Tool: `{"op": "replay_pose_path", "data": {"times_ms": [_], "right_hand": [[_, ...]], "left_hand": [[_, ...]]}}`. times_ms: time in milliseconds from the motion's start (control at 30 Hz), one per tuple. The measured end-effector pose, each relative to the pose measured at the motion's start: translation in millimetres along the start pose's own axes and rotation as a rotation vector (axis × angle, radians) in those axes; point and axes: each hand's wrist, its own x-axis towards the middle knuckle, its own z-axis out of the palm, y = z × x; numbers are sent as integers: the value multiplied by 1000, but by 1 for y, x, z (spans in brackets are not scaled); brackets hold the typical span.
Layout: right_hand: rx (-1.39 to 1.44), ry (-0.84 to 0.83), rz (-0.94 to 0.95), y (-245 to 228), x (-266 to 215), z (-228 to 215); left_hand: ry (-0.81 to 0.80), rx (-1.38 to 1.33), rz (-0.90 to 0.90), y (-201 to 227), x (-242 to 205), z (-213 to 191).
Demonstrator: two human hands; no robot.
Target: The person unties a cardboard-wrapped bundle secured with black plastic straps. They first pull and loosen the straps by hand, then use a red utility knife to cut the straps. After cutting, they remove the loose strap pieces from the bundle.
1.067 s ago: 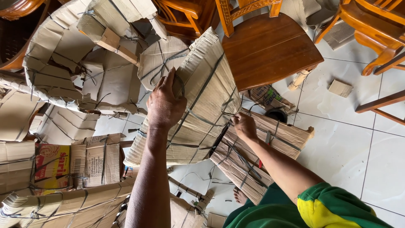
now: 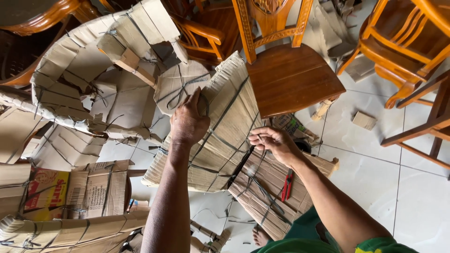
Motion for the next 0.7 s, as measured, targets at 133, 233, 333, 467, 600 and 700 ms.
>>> {"op": "replay_pose_path", "data": {"times_ms": [133,233,333,467,600,700], "right_hand": [[-141,3,-120,32,20,0],[-173,113,-138,23,30,11],[-423,144,-332,12,49,23],[-376,128,-343,-8,60,52],[76,113,-132,-24,64,73],[209,100,-34,-25,73,74]], "left_hand": [[-10,-3,-9,-3,1,2],[-14,-12,-14,-7,5,7],[-14,0,-19,-10,9,11],[-16,-32,-11,-6,3,6],[-23,-33,4,-11,7,8],[-28,-31,3,-10,9,9]]}}
